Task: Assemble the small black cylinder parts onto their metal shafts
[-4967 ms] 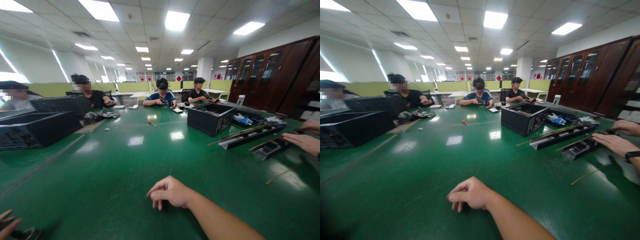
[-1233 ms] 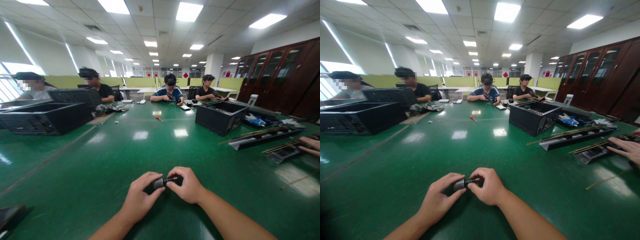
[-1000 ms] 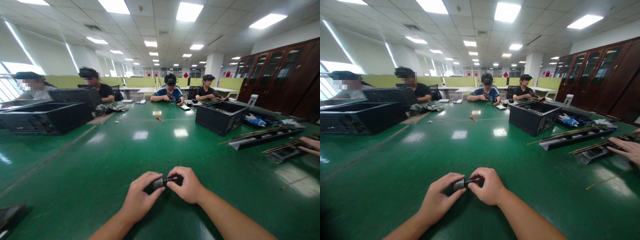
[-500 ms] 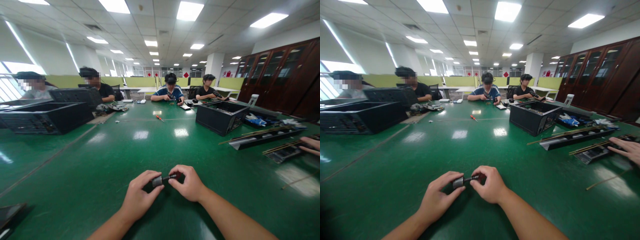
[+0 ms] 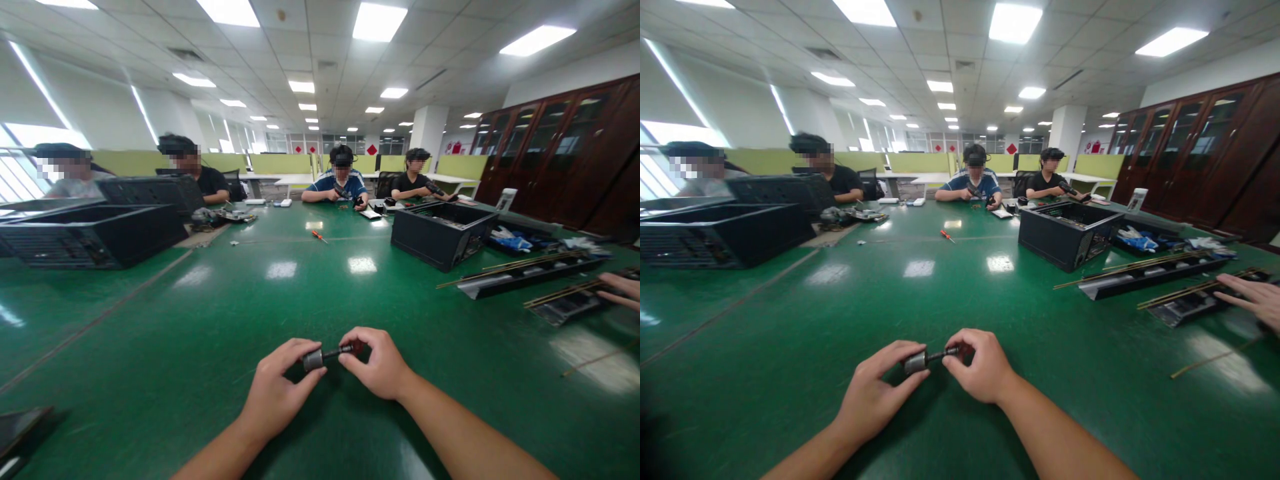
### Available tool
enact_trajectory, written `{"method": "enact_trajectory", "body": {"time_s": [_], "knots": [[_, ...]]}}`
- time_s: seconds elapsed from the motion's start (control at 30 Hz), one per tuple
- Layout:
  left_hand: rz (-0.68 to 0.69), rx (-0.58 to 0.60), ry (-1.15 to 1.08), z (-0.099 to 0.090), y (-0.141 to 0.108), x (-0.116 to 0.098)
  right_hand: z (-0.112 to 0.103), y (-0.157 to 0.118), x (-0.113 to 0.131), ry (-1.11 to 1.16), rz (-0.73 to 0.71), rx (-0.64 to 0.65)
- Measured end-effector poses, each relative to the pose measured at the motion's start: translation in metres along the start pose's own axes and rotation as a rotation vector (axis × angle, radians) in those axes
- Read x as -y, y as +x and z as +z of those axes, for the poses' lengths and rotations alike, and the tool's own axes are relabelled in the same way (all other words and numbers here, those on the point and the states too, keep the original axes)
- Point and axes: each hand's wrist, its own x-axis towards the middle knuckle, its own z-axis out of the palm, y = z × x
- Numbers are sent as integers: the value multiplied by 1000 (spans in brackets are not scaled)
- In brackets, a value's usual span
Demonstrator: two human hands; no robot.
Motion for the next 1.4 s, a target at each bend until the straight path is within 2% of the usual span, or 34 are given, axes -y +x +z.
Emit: {"method": "enact_trajectory", "body": {"time_s": [0.9, 1.07, 1.23, 1.4], "knots": [[-54, -5, 11, 0, -1, 5, -1, 1, -3, -14, 19, -33], [-195, 10, -9, 0, -1, 8, -2, 2, -2, 15, 65, -75], [-353, 22, -172, 2, 4, 13, -2, 6, -6, 79, 150, -112], [-494, -72, -313, 3, 8, 24, 1, 8, -10, 144, 205, -91]]}}
